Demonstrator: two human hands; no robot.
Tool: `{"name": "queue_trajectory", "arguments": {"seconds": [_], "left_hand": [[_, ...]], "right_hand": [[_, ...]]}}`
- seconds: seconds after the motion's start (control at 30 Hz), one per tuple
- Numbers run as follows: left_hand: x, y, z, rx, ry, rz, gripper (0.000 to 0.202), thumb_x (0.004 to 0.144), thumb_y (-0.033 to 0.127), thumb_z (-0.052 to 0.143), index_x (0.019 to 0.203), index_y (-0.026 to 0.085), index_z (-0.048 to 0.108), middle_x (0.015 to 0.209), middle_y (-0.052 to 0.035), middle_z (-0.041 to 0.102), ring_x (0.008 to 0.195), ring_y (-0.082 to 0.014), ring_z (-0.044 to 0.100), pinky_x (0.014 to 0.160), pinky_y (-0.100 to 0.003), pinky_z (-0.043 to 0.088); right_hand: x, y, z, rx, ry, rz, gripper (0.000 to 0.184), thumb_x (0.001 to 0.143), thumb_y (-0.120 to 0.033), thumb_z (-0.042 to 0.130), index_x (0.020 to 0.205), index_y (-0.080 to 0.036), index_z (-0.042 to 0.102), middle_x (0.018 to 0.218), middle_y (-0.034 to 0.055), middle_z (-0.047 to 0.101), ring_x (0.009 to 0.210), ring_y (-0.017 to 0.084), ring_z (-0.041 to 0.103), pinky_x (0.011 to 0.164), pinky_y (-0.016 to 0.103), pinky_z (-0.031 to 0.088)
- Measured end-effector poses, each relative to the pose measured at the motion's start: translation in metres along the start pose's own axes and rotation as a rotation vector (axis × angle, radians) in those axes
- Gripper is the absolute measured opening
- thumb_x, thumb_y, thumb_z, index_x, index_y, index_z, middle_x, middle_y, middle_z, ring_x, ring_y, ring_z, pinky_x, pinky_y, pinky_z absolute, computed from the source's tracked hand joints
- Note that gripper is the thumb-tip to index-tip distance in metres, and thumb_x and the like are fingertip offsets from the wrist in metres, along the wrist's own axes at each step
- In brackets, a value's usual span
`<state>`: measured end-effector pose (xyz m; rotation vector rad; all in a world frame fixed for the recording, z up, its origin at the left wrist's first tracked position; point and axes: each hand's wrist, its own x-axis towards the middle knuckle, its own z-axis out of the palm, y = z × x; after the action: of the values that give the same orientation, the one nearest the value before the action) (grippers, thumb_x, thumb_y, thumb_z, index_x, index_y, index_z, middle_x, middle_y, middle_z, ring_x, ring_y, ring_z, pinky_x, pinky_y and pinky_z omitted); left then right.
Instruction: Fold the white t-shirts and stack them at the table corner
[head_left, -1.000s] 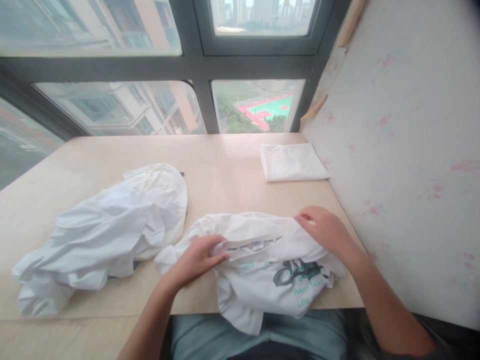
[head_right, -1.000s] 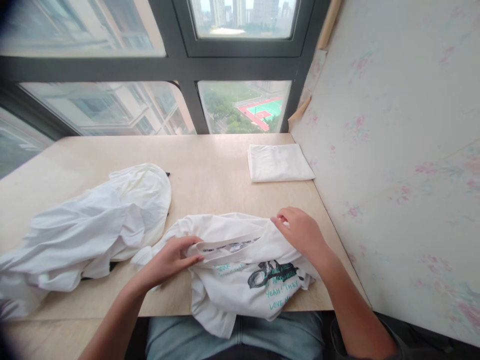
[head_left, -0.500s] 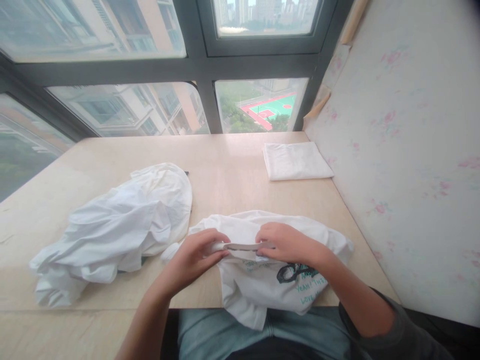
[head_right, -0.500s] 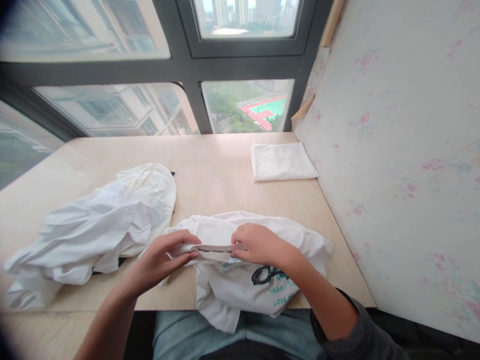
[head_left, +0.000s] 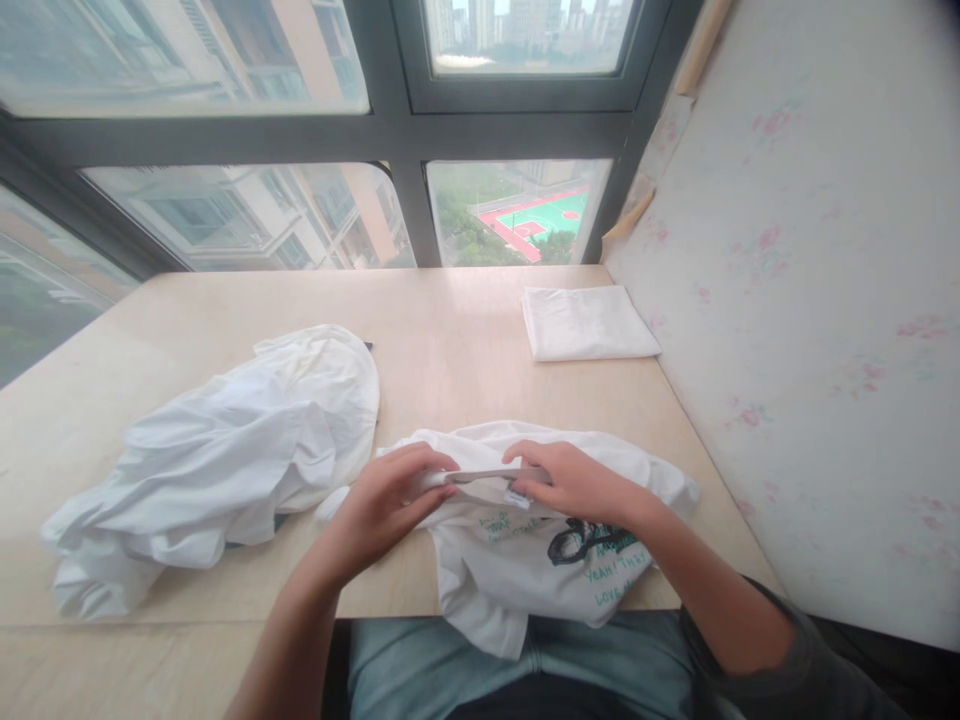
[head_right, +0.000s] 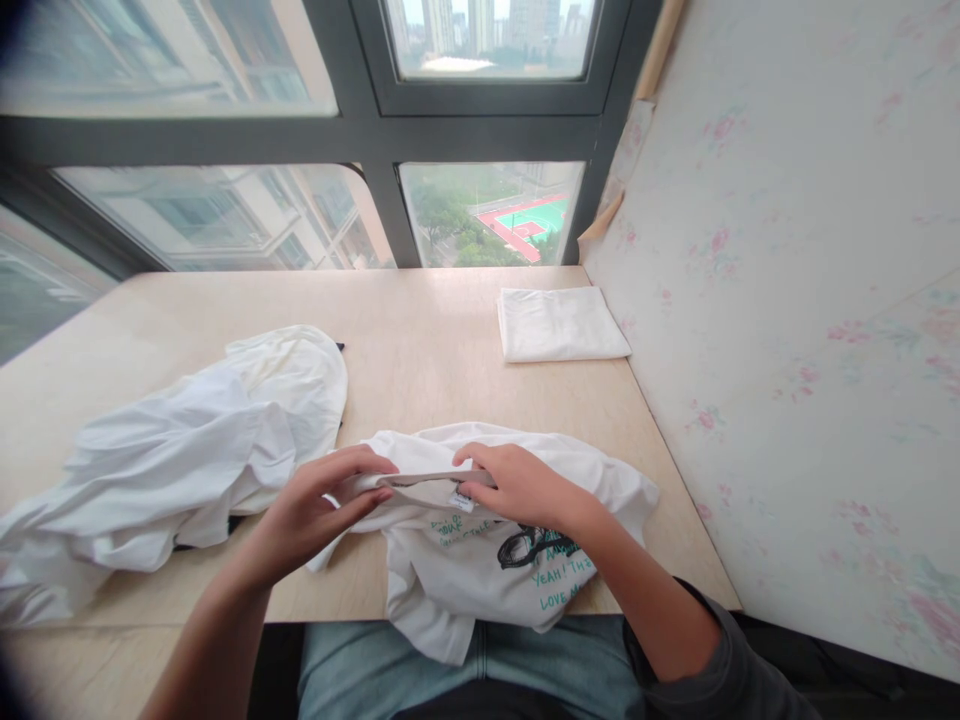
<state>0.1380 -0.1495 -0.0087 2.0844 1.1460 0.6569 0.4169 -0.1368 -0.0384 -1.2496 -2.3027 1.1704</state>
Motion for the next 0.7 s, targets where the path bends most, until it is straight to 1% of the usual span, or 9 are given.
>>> {"name": "queue_trajectory", "arguments": {"seconds": [0.07, 0.13, 0.23, 0.33, 0.4, 0.57, 0.63, 0.7], "left_hand": [[0.001, 0.0, -0.001, -0.003, 0.014, 0.0, 0.01, 0.092, 0.03, 0.063, 0.099, 0.023, 0.066, 0.089, 0.0015, 0.067, 0.078, -0.0102, 0.061, 0.07, -0.02, 0.045], [0.001, 0.0, -0.001, -0.005, 0.014, -0.006, 0.01, 0.092, 0.029, 0.063, 0.099, 0.023, 0.066, 0.089, 0.0019, 0.067, 0.079, -0.0101, 0.061, 0.071, -0.02, 0.045], [0.001, -0.001, -0.001, -0.013, -0.013, -0.019, 0.01, 0.092, 0.03, 0.063, 0.099, 0.023, 0.067, 0.09, 0.002, 0.069, 0.081, -0.0104, 0.062, 0.072, -0.02, 0.045], [0.0, -0.002, 0.0, -0.025, -0.04, -0.03, 0.012, 0.092, 0.031, 0.063, 0.1, 0.024, 0.067, 0.093, 0.0016, 0.07, 0.086, -0.0113, 0.063, 0.076, -0.021, 0.046], [-0.001, -0.004, 0.001, -0.032, -0.049, -0.039, 0.013, 0.092, 0.032, 0.063, 0.102, 0.024, 0.067, 0.096, 0.0008, 0.071, 0.088, -0.0123, 0.064, 0.079, -0.022, 0.047], [-0.002, -0.005, 0.001, -0.035, -0.065, -0.046, 0.017, 0.091, 0.034, 0.064, 0.103, 0.023, 0.068, 0.098, -0.0019, 0.072, 0.09, -0.0152, 0.066, 0.08, -0.025, 0.049], [-0.001, -0.004, 0.0, -0.038, -0.054, -0.036, 0.016, 0.091, 0.034, 0.063, 0.102, 0.023, 0.068, 0.097, -0.0022, 0.072, 0.089, -0.0154, 0.066, 0.079, -0.025, 0.049], [-0.001, -0.003, 0.0, -0.04, -0.032, -0.023, 0.015, 0.092, 0.033, 0.063, 0.101, 0.022, 0.068, 0.095, -0.0019, 0.072, 0.087, -0.0148, 0.065, 0.078, -0.024, 0.049]], "right_hand": [[0.0, 0.0, -0.001, 0.057, -0.02, -0.026, 0.024, 0.089, -0.034, 0.065, 0.112, -0.026, 0.065, 0.101, -0.0012, 0.071, 0.088, 0.016, 0.063, 0.076, 0.026, 0.041], [0.001, 0.001, 0.0, 0.071, -0.015, -0.054, 0.018, 0.087, -0.032, 0.068, 0.104, -0.025, 0.069, 0.1, -0.002, 0.072, 0.09, 0.016, 0.064, 0.078, 0.025, 0.042], [0.003, 0.003, 0.004, 0.015, 0.085, -0.049, 0.011, 0.087, -0.028, 0.067, 0.097, -0.023, 0.07, 0.096, -0.0006, 0.072, 0.089, 0.017, 0.064, 0.078, 0.027, 0.042], [0.004, 0.005, 0.009, -0.06, 0.212, -0.043, 0.007, 0.089, -0.026, 0.065, 0.093, -0.02, 0.068, 0.093, 0.0022, 0.071, 0.088, 0.018, 0.062, 0.078, 0.028, 0.043], [0.005, 0.007, 0.011, -0.092, 0.268, -0.058, 0.003, 0.088, -0.022, 0.065, 0.09, -0.02, 0.066, 0.092, 0.0028, 0.07, 0.088, 0.018, 0.062, 0.078, 0.028, 0.043], [0.006, 0.011, 0.016, -0.11, 0.341, -0.008, 0.007, 0.084, -0.014, 0.063, 0.085, -0.021, 0.062, 0.087, 0.0018, 0.069, 0.082, 0.017, 0.061, 0.073, 0.027, 0.043], [0.007, 0.013, 0.019, -0.168, 0.377, -0.037, 0.006, 0.085, -0.014, 0.061, 0.086, -0.02, 0.062, 0.088, 0.0033, 0.069, 0.083, 0.018, 0.061, 0.074, 0.028, 0.043], [0.007, 0.015, 0.021, -0.288, 0.397, -0.106, 0.008, 0.09, -0.016, 0.056, 0.087, -0.02, 0.063, 0.089, 0.0058, 0.068, 0.085, 0.019, 0.06, 0.077, 0.03, 0.042]]}}
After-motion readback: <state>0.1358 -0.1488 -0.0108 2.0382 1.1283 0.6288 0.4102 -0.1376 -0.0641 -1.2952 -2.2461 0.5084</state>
